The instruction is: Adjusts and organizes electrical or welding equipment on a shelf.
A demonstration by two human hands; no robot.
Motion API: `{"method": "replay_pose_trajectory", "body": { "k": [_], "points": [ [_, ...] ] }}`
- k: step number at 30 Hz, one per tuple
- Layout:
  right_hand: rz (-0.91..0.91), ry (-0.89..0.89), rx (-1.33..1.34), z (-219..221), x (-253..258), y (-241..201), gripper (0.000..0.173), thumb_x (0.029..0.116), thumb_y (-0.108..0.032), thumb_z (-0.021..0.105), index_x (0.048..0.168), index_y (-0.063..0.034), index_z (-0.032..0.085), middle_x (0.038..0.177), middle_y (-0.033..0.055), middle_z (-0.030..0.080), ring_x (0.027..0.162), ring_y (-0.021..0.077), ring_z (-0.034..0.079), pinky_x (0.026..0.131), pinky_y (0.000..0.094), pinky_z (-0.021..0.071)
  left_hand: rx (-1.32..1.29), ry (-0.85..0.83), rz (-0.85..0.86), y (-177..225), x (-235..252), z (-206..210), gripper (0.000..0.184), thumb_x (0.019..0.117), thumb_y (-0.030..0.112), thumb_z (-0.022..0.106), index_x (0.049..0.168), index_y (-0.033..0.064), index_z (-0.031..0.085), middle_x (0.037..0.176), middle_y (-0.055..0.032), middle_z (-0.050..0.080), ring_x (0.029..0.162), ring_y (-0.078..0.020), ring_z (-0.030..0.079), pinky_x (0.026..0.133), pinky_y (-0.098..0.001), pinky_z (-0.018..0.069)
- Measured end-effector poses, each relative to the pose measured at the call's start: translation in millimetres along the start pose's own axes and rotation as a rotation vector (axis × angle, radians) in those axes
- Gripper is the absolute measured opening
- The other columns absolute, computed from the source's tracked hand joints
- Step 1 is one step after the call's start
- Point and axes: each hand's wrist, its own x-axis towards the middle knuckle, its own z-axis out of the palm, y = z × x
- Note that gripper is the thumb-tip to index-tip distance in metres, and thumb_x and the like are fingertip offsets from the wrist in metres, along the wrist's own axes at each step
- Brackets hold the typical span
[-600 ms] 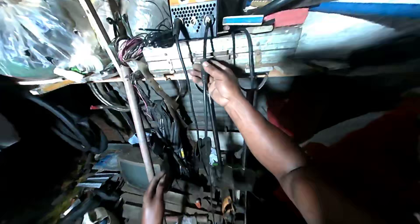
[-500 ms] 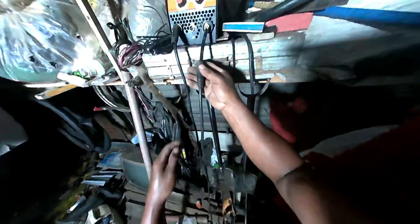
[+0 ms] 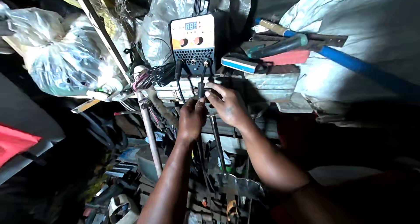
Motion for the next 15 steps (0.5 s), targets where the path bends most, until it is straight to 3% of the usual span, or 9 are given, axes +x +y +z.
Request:
{"method": "replay_pose_trajectory", "body": {
  "k": [2,4,7,10,13,15],
  "points": [
    [-0.054,0.012,0.089,-15.5,-0.9,-10.1,0.029,0.1066,-0.027,0.058,0.128,-0.0115,0.069,0.097,0.0037,0.075,0.072,0.0123,0.072,0.065,0.0336,0.0640,0.062,-0.002,0.004,11.5,8.1,-1.1,0.031,0.1090,0.031,0.050,0.123,0.0067,0.063,0.084,-0.0091,0.067,0.056,-0.0150,0.059,0.052,-0.0289,0.0533],
    [-0.134,0.063,0.185,-34.0,2.0,-23.3,0.024,0.1068,-0.021,0.056,0.121,-0.0068,0.071,0.090,0.0039,0.074,0.067,0.0115,0.070,0.060,0.0298,0.0625,0.142,-0.015,0.000,21.3,16.7,-0.1,0.033,0.1096,0.035,0.048,0.126,0.0094,0.062,0.093,-0.0085,0.071,0.058,-0.0159,0.063,0.053,-0.0306,0.0572],
    [-0.230,0.234,0.236,-64.2,22.5,-40.2,0.025,0.1061,-0.019,0.056,0.116,-0.0024,0.072,0.090,0.0044,0.075,0.072,0.0119,0.072,0.063,0.0304,0.0635,0.170,-0.008,-0.033,30.4,25.2,7.6,0.036,0.1094,0.041,0.047,0.129,0.0144,0.061,0.092,-0.0089,0.071,0.058,-0.0183,0.064,0.051,-0.0330,0.0574],
    [-0.249,0.364,0.239,-89.1,48.6,-55.7,0.026,0.1073,-0.021,0.054,0.114,-0.0028,0.072,0.087,0.0038,0.075,0.070,0.0131,0.072,0.061,0.0309,0.0640,0.141,-0.012,-0.054,33.5,34.3,10.3,0.035,0.1081,0.043,0.049,0.130,0.0164,0.059,0.082,-0.0096,0.066,0.055,-0.0190,0.061,0.049,-0.0338,0.0554],
    [-0.207,0.364,0.161,-100.6,76.7,-63.4,0.027,0.1078,-0.025,0.053,0.114,-0.0066,0.072,0.087,0.0014,0.074,0.071,0.0117,0.072,0.063,0.0304,0.0632,0.117,-0.004,-0.081,36.0,46.3,14.0,0.036,0.1079,0.038,0.050,0.138,0.0194,0.048,0.078,-0.0099,0.061,0.050,-0.0179,0.054,0.046,-0.0329,0.0507],
    [-0.168,0.321,0.080,-103.4,100.5,-65.4,0.026,0.1071,-0.027,0.055,0.115,-0.0091,0.072,0.090,0.0007,0.075,0.075,0.0110,0.072,0.067,0.0314,0.0633,0.150,0.023,-0.054,38.2,63.3,17.0,0.040,0.1068,0.040,0.053,0.139,0.0157,0.049,0.079,-0.0111,0.063,0.052,-0.0199,0.058,0.048,-0.0358,0.0540]
  ]
}}
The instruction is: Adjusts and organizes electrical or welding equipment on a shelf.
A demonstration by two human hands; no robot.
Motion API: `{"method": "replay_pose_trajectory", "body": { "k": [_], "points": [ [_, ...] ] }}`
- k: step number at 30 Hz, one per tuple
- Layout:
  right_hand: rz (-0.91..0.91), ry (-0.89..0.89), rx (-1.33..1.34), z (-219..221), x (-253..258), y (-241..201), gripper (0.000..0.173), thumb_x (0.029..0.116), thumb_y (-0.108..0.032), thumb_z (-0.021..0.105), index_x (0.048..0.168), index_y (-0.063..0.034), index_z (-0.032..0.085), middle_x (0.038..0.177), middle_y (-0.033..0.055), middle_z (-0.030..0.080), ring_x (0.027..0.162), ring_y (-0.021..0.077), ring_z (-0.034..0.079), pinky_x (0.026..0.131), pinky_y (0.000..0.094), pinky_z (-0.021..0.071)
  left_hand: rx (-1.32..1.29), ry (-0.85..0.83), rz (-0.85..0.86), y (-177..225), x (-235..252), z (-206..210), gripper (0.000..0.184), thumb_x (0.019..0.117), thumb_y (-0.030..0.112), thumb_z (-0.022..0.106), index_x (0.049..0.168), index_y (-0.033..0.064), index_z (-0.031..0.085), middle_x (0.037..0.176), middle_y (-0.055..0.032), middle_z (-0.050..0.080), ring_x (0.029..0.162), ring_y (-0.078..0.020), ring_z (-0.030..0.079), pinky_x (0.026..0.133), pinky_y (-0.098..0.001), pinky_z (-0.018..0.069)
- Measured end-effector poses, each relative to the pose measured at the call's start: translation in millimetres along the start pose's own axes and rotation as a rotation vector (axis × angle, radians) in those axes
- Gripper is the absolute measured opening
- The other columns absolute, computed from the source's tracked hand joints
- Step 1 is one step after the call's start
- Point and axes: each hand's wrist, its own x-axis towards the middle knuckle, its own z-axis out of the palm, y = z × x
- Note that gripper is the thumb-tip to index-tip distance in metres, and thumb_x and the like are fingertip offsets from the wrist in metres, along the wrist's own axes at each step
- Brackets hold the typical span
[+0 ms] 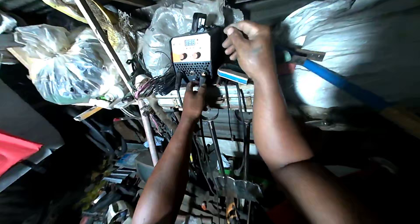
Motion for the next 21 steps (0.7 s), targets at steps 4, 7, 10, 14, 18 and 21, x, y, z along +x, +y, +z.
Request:
{"method": "replay_pose_trajectory", "body": {
  "k": [4,7,10,14,18,21],
  "points": [
    [0.028,-0.029,-0.154,20.8,42.5,5.6,0.020,0.1026,-0.022,0.058,0.108,-0.0114,0.074,0.101,0.0020,0.073,0.092,0.0102,0.069,0.084,0.0339,0.0574,0.295,0.060,0.053,12.0,23.5,4.3,0.055,0.1033,0.058,0.049,0.134,0.0134,0.057,0.092,-0.0138,0.070,0.066,-0.0261,0.068,0.061,-0.0486,0.0596],
    [0.043,-0.090,-0.289,40.8,60.8,6.3,0.021,0.1007,-0.019,0.057,0.110,-0.0114,0.074,0.111,0.0043,0.072,0.106,0.0127,0.066,0.095,0.0364,0.0523,0.539,0.106,0.074,35.9,29.2,12.3,0.052,0.1056,0.052,0.046,0.127,0.0058,0.059,0.099,-0.0183,0.070,0.090,-0.0357,0.070,0.080,-0.0603,0.0552],
    [0.061,-0.168,-0.479,60.9,72.2,13.3,0.025,0.0983,-0.025,0.057,0.114,-0.0158,0.074,0.116,0.0072,0.071,0.115,0.0223,0.065,0.099,0.0480,0.0513,0.756,0.161,0.033,45.9,31.9,19.6,0.045,0.1052,0.044,0.045,0.124,0.0062,0.060,0.102,-0.0183,0.072,0.099,-0.0374,0.071,0.083,-0.0612,0.0558],
    [0.029,-0.202,-0.575,69.3,74.6,11.7,0.024,0.0967,-0.023,0.059,0.111,-0.0120,0.074,0.123,0.0130,0.065,0.122,0.0266,0.060,0.103,0.0461,0.0493,0.799,0.145,0.001,47.9,31.3,20.6,0.048,0.1054,0.046,0.041,0.115,0.0089,0.069,0.104,-0.0180,0.072,0.102,-0.0380,0.070,0.084,-0.0631,0.0549],
    [-0.052,-0.231,-0.661,73.6,82.8,24.4,0.027,0.0981,-0.028,0.053,0.107,-0.0133,0.074,0.124,0.0118,0.064,0.119,0.0280,0.062,0.095,0.0505,0.0522,0.833,0.170,0.027,52.3,29.6,22.3,0.042,0.1035,0.043,0.045,0.108,0.0107,0.071,0.102,-0.0160,0.073,0.101,-0.0366,0.071,0.081,-0.0621,0.0547],
    [-0.054,-0.281,-0.709,68.6,83.1,17.7,0.028,0.0992,-0.028,0.052,0.110,-0.0145,0.073,0.128,0.0120,0.062,0.120,0.0273,0.062,0.096,0.0487,0.0524,0.957,0.198,0.026,58.6,26.2,24.5,0.037,0.1004,0.040,0.047,0.104,0.0116,0.070,0.099,-0.0149,0.073,0.100,-0.0358,0.071,0.078,-0.0604,0.0558]
  ]
}}
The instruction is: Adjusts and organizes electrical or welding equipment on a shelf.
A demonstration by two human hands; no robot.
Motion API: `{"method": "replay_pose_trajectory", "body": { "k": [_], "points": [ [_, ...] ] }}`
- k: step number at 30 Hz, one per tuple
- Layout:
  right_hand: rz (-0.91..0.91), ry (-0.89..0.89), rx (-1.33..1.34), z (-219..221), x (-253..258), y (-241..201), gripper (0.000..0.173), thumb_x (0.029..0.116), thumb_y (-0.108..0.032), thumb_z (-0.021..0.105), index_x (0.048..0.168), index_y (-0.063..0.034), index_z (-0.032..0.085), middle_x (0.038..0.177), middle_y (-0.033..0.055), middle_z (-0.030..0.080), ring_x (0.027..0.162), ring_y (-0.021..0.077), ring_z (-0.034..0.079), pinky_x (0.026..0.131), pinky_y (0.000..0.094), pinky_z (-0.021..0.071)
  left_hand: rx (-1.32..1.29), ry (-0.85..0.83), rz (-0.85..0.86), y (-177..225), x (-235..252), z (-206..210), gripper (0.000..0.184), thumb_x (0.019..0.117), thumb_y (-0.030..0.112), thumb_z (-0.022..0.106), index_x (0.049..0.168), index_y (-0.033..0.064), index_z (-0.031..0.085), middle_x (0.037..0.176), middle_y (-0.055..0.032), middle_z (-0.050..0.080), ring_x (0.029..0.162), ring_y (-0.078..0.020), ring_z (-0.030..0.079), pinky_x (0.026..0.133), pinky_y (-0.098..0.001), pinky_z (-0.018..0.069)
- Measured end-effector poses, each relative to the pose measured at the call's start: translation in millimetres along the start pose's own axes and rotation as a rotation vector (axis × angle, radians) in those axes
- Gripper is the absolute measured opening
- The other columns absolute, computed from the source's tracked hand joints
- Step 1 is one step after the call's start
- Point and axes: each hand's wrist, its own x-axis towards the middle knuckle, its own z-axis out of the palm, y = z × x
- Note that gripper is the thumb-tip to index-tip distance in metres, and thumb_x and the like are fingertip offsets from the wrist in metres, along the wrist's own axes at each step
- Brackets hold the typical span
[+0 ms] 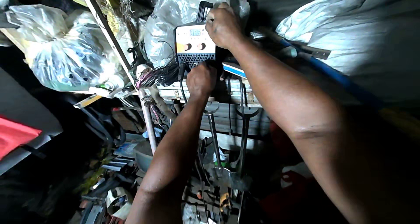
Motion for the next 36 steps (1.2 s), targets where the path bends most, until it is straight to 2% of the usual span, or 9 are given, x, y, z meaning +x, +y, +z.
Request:
{"method": "replay_pose_trajectory", "body": {
  "k": [4,9,11,14,16,19,24,33,36],
  "points": [
    [-0.007,-0.033,-0.018,-6.1,-2.8,-2.5,0.028,0.0993,-0.027,0.052,0.112,-0.0136,0.073,0.128,0.0120,0.062,0.120,0.0266,0.061,0.099,0.0469,0.0510,0.164,0.015,0.062,5.0,-4.8,-5.5,0.033,0.1021,0.033,0.045,0.111,0.0116,0.069,0.104,-0.0153,0.074,0.101,-0.0375,0.072,0.077,-0.0600,0.0564],
    [-0.012,-0.041,-0.039,-5.5,-2.3,-2.6,0.029,0.0999,-0.027,0.052,0.115,-0.0137,0.072,0.131,0.0138,0.061,0.121,0.0283,0.061,0.099,0.0483,0.0511,0.316,0.040,0.130,7.6,-6.8,-5.1,0.028,0.1005,0.020,0.049,0.117,0.0043,0.066,0.106,-0.0196,0.071,0.096,-0.0409,0.071,0.071,-0.0595,0.0573],
    [-0.012,-0.043,-0.041,-7.2,-2.9,-3.4,0.028,0.1005,-0.026,0.052,0.116,-0.0140,0.072,0.131,0.0138,0.061,0.122,0.0287,0.060,0.099,0.0488,0.0510,0.189,-0.034,0.048,6.1,-4.1,-10.5,0.034,0.1001,0.033,0.048,0.115,0.0076,0.066,0.106,-0.0185,0.072,0.102,-0.0400,0.070,0.077,-0.0616,0.0558],
    [-0.026,-0.044,-0.037,-6.8,-3.9,-1.7,0.028,0.1013,-0.026,0.051,0.114,-0.0128,0.071,0.129,0.0142,0.061,0.119,0.0296,0.061,0.097,0.0501,0.0518,-0.067,-0.159,0.016,-4.4,6.8,-13.0,0.052,0.1050,0.049,0.041,0.107,0.0054,0.069,0.107,-0.0203,0.071,0.106,-0.0392,0.069,0.084,-0.0651,0.0533],
    [-0.024,-0.046,-0.038,-6.1,-4.6,-1.7,0.028,0.1022,-0.025,0.049,0.116,-0.0129,0.071,0.130,0.0138,0.061,0.119,0.0292,0.061,0.097,0.0503,0.0515,-0.205,-0.204,0.010,-10.5,14.3,-11.0,0.059,0.1077,0.049,0.035,0.097,0.0023,0.069,0.102,-0.0212,0.070,0.102,-0.0388,0.068,0.082,-0.0644,0.0522],
    [-0.014,-0.046,-0.046,-6.0,-5.4,-3.0,0.029,0.1027,-0.025,0.049,0.118,-0.0135,0.070,0.131,0.0138,0.060,0.120,0.0297,0.061,0.098,0.0508,0.0513,-0.313,-0.198,0.005,-15.5,18.3,-7.3,0.054,0.1060,0.047,0.041,0.089,0.0030,0.069,0.095,-0.0190,0.070,0.094,-0.0364,0.068,0.079,-0.0624,0.0521],
    [-0.013,-0.048,-0.055,-5.5,-5.9,-3.7,0.028,0.1022,-0.025,0.051,0.118,-0.0121,0.069,0.131,0.0154,0.061,0.123,0.0330,0.060,0.100,0.0546,0.0498,-0.134,-0.086,-0.027,-3.2,4.8,-6.8,0.040,0.1004,0.043,0.051,0.104,0.0089,0.071,0.105,-0.0174,0.072,0.104,-0.0372,0.070,0.082,-0.0631,0.0548],
    [-0.024,-0.053,-0.078,-9.3,-9.5,-8.3,0.028,0.1037,-0.023,0.049,0.119,-0.0107,0.069,0.129,0.0163,0.061,0.124,0.0315,0.059,0.103,0.0499,0.0485,0.240,0.048,0.140,4.1,-6.0,-5.4,0.028,0.1013,0.022,0.048,0.111,0.0058,0.068,0.101,-0.0176,0.073,0.096,-0.0383,0.072,0.072,-0.0567,0.0572],
    [-0.025,-0.045,-0.075,-8.3,-9.2,-9.5,0.029,0.1032,-0.022,0.049,0.120,-0.0117,0.070,0.130,0.0157,0.061,0.124,0.0307,0.059,0.103,0.0497,0.0482,0.148,-0.014,0.118,-1.7,-4.8,-11.8,0.031,0.1000,0.030,0.051,0.110,0.0071,0.069,0.103,-0.0181,0.073,0.099,-0.0396,0.071,0.074,-0.0604,0.0564]
  ]
}}
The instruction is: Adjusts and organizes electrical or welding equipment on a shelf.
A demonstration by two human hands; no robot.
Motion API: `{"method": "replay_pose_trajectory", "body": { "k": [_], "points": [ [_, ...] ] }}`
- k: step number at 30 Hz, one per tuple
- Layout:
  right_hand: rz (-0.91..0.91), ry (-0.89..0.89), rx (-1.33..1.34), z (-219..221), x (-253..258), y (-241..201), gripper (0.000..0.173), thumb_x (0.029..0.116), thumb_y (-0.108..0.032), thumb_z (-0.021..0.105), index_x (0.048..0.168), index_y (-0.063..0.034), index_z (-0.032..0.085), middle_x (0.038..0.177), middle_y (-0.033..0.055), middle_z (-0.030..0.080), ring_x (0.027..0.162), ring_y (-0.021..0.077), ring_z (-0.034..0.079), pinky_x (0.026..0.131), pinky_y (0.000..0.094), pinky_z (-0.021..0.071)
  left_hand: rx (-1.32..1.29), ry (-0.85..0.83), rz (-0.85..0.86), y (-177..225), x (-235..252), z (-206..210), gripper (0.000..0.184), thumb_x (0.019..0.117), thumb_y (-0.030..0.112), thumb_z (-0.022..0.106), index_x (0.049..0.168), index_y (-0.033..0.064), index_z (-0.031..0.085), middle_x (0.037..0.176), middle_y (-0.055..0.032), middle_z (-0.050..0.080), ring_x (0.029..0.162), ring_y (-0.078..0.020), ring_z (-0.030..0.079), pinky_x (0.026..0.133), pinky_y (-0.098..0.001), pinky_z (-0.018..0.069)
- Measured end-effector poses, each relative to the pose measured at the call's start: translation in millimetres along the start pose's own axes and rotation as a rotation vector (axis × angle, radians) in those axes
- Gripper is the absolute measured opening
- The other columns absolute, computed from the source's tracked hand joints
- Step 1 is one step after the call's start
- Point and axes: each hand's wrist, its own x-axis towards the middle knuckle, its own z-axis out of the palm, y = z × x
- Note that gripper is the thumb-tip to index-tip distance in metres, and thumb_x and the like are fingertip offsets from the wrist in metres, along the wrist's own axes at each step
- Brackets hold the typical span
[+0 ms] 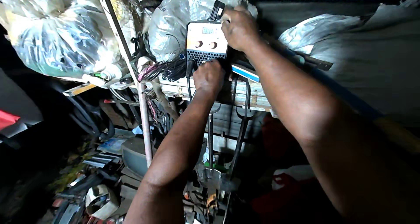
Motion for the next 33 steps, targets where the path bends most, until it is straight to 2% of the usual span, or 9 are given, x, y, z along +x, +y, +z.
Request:
{"method": "replay_pose_trajectory", "body": {
  "k": [4,8,10,13,15,24,28,30,33],
  "points": [
    [0.010,-0.007,-0.013,-0.8,1.0,-2.0,0.030,0.1047,-0.024,0.048,0.121,-0.0107,0.070,0.132,0.0166,0.060,0.124,0.0318,0.059,0.104,0.0515,0.0475,-0.465,-0.225,-0.049,-20.2,16.3,2.3,0.056,0.1069,0.049,0.037,0.101,0.0034,0.069,0.103,-0.0206,0.070,0.102,-0.0378,0.069,0.083,-0.0642,0.0529],
    [0.008,-0.010,-0.018,-1.5,-0.2,-2.9,0.031,0.1044,-0.024,0.048,0.122,-0.0104,0.070,0.132,0.0178,0.060,0.124,0.0326,0.059,0.105,0.0523,0.0470,-0.979,-0.319,-0.167,-28.7,27.4,22.4,0.053,0.1066,0.050,0.040,0.093,0.0054,0.067,0.080,-0.0084,0.065,0.068,-0.0197,0.063,0.064,-0.0418,0.0541],
    [0.009,-0.015,-0.020,-1.9,-0.6,-3.7,0.030,0.1045,-0.023,0.048,0.122,-0.0102,0.069,0.133,0.0173,0.060,0.125,0.0321,0.058,0.106,0.0516,0.0461,-0.938,-0.305,-0.157,-30.0,31.7,24.4,0.050,0.1040,0.049,0.045,0.088,0.0068,0.067,0.077,-0.0072,0.065,0.066,-0.0197,0.063,0.064,-0.0431,0.0539],
    [-0.002,-0.006,-0.026,-1.2,-0.5,-3.3,0.030,0.1041,-0.023,0.048,0.120,-0.0096,0.070,0.132,0.0170,0.060,0.125,0.0314,0.058,0.105,0.0503,0.0466,-0.599,-0.241,-0.075,-24.5,25.0,5.9,0.051,0.1029,0.048,0.048,0.090,0.0035,0.070,0.096,-0.0179,0.070,0.094,-0.0347,0.068,0.080,-0.0618,0.0527],
    [-0.004,-0.003,-0.033,-0.2,0.1,-3.2,0.029,0.1038,-0.024,0.048,0.118,-0.0100,0.070,0.130,0.0170,0.060,0.125,0.0313,0.058,0.104,0.0498,0.0467,-0.370,-0.180,-0.043,-16.0,14.9,-2.4,0.046,0.1022,0.047,0.050,0.097,0.0053,0.071,0.104,-0.0188,0.071,0.104,-0.0375,0.069,0.083,-0.0634,0.0540],
    [0.013,0.000,-0.055,1.7,1.7,-4.0,0.029,0.1037,-0.024,0.047,0.117,-0.0109,0.070,0.129,0.0162,0.061,0.125,0.0305,0.057,0.104,0.0495,0.0462,-0.127,-0.076,-0.028,-5.9,4.8,-3.3,0.036,0.1009,0.037,0.049,0.095,0.0074,0.070,0.100,-0.0169,0.072,0.099,-0.0374,0.071,0.073,-0.0598,0.0563],
    [0.006,-0.010,-0.048,0.8,3.2,-2.8,0.030,0.1033,-0.025,0.048,0.119,-0.0115,0.070,0.129,0.0162,0.061,0.127,0.0305,0.056,0.106,0.0490,0.0452,-0.307,-0.150,0.037,-20.9,6.8,0.6,0.043,0.1053,0.043,0.046,0.109,0.0078,0.070,0.106,-0.0183,0.071,0.103,-0.0381,0.070,0.083,-0.0626,0.0550],
    [-0.004,-0.010,-0.030,-0.1,4.7,1.0,0.029,0.1027,-0.025,0.050,0.119,-0.0124,0.071,0.129,0.0162,0.061,0.127,0.0304,0.056,0.106,0.0491,0.0455,-0.553,-0.208,0.103,-38.2,9.9,6.4,0.046,0.1022,0.046,0.057,0.116,0.0031,0.067,0.104,-0.0196,0.070,0.100,-0.0362,0.069,0.087,-0.0617,0.0533],
    [-0.005,-0.017,-0.003,-0.1,6.1,4.8,0.028,0.1030,-0.025,0.050,0.118,-0.0133,0.071,0.129,0.0153,0.061,0.123,0.0293,0.059,0.104,0.0498,0.0474,-0.803,-0.288,0.119,-62.9,4.4,17.0,0.052,0.0921,0.028,0.072,0.134,0.0037,0.053,0.112,-0.0171,0.069,0.100,-0.0281,0.070,0.088,-0.0522,0.0579]
  ]
}}
